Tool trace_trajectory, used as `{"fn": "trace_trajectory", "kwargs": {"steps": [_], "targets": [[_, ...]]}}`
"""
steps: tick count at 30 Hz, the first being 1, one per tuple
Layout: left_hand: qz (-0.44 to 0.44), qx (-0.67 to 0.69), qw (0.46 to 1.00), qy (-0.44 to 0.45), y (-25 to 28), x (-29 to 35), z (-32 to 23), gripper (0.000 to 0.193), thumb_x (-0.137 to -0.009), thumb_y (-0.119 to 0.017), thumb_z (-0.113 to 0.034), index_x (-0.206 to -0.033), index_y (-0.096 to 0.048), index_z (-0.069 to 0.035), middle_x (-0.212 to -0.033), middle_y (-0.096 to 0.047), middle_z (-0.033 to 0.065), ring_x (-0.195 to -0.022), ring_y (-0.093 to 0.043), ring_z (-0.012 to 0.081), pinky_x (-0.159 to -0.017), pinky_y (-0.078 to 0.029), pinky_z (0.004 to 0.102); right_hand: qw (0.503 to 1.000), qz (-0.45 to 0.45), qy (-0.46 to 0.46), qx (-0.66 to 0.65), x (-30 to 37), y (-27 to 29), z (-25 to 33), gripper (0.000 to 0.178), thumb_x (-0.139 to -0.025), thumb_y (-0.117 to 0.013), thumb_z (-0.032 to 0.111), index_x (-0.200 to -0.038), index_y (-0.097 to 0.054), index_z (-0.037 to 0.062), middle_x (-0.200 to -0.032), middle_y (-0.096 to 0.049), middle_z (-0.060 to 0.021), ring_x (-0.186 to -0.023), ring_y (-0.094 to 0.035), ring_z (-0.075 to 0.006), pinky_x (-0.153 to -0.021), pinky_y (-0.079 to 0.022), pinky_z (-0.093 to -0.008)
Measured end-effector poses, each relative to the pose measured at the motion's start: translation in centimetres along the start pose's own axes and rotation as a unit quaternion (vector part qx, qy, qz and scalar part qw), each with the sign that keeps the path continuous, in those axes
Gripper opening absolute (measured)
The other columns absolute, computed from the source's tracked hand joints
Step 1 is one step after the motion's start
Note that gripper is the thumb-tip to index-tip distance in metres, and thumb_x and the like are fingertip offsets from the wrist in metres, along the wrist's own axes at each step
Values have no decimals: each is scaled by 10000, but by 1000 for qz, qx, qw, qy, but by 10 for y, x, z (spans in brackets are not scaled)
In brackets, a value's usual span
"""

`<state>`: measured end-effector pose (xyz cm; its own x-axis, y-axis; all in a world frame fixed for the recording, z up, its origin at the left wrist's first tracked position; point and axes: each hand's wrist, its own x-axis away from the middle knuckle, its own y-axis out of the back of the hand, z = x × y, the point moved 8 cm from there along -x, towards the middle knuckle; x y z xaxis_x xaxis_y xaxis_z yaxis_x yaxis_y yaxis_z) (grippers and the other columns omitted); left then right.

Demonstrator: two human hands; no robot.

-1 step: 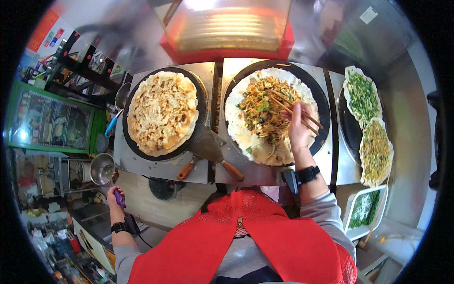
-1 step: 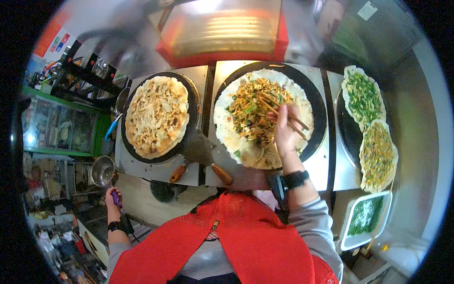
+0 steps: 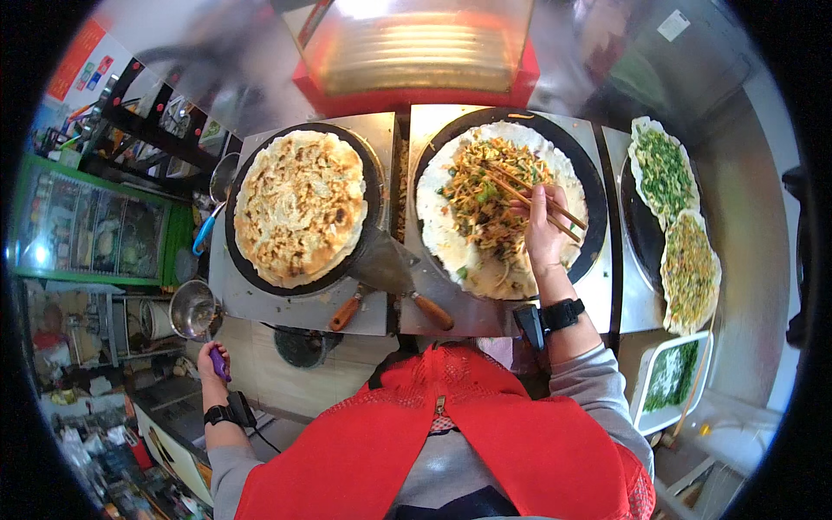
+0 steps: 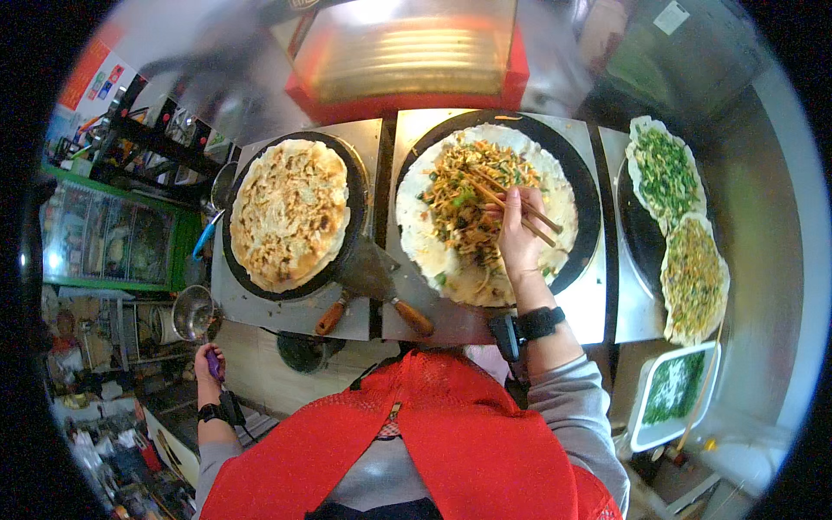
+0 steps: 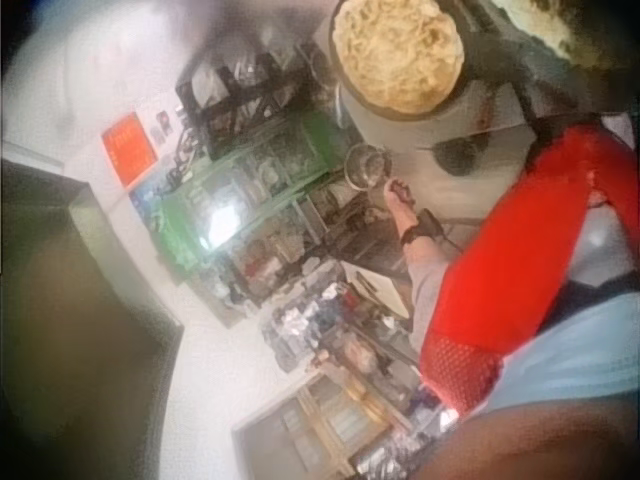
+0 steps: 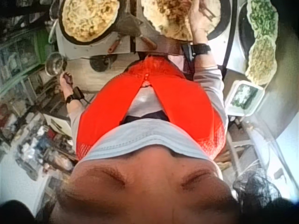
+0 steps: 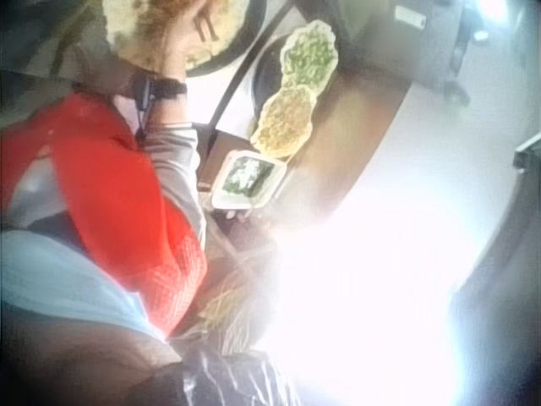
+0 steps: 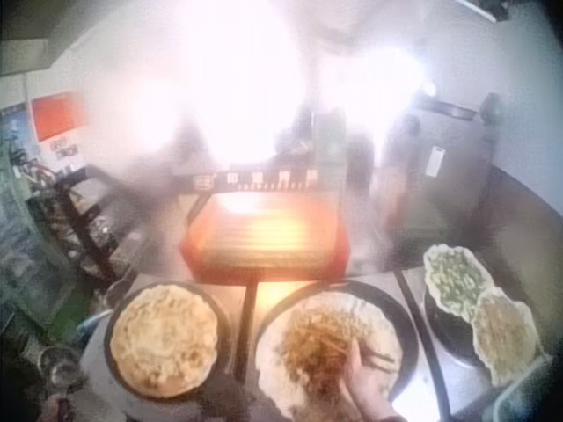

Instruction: The person spreads chopped green vegetables onto thin crepes on two round griddles, flips and folds them, then adds a mixed vegetable filling from a small pot onto a fresh crepe and folds it. The person uses a spatula and chopsticks to handle the crepes and fillings.

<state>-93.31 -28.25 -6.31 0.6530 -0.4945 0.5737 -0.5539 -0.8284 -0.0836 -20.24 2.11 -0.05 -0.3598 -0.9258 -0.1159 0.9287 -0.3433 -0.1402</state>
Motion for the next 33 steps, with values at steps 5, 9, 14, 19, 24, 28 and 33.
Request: {"fn": "trace_trajectory", "kwargs": {"steps": [5, 9, 14, 19, 24, 28, 33], "targets": [[82, -11, 989, 119, 9, -80, -5, 151, -890, -561, -160, -886, -571, -9, -785, -601, 51, -617, -576, 138, -480, -512, 242, 996, -12, 62, 68, 68, 3, 29, 159, -994, -463, 151, -991, -497, -5, -856, -632, -152, -670, -655, -189, -607, -562, -294], [99, -45, 981, 158, 2, -116, -8, 153, -887, -574, -157, -901, -578, -5, -774, -611, 61, -599, -585, 136, -461, -514, 231, 988, -8, 121, 93, 94, 20, 54, 156, -997, -457, 161, -945, -478, 15, -801, -635, -131, -620, -645, -165, -571, -553, -271], [60, -134, 974, 174, -6, -135, -17, 97, -860, -601, -184, -870, -559, -97, -695, -583, 68, -574, -583, 174, -447, -499, 240, 988, -132, 59, 55, 54, 7, 22, 170, -988, -500, 183, -930, -507, 24, -798, -638, -119, -609, -643, -167, -558, -549, -274], [133, -305, 937, 103, -35, -138, -30, 151, -871, -551, -123, -1017, -540, -85, -722, -567, 65, -573, -574, 194, -502, -506, 347, 998, -56, 19, 1, 57, -12, 6, 141, -985, -498, 150, -949, -500, 13, -833, -643, -132, -631, -653, -177, -572, -559, -279], [117, -338, 932, 62, -43, -145, -30, 569, -864, -571, -102, -1402, -387, -77, -914, -593, 101, -708, -604, 215, -576, -522, 375, 997, -60, -26, 32, 88, 55, 30, 146, -982, -490, 151, -927, -522, 20, -806, -651, -136, -623, -655, -178, -558, -561, -271], [-32, -411, 907, -87, -47, -144, -59, 674, -851, -629, -200, -1442, -331, -68, -1170, -545, 175, -931, -593, 318, -774, -494, 438, 994, -92, 1, 54, 55, 81, 30, 159, -973, -516, 167, -930, -534, 15, -792, -655, -128, -604, -647, -166, -532, -545, -257], [-167, -590, 550, -567, -181, -35, -118, 553, -801, -667, -236, -1313, -500, -109, -1217, -506, 219, -1114, -474, 403, -963, -362, 499, 997, -69, 13, -33, -19, 73, -5, 148, -970, -537, 197, -940, -527, 52, -779, -652, -107, -593, -638, -162, -518, -518, -242]]}}
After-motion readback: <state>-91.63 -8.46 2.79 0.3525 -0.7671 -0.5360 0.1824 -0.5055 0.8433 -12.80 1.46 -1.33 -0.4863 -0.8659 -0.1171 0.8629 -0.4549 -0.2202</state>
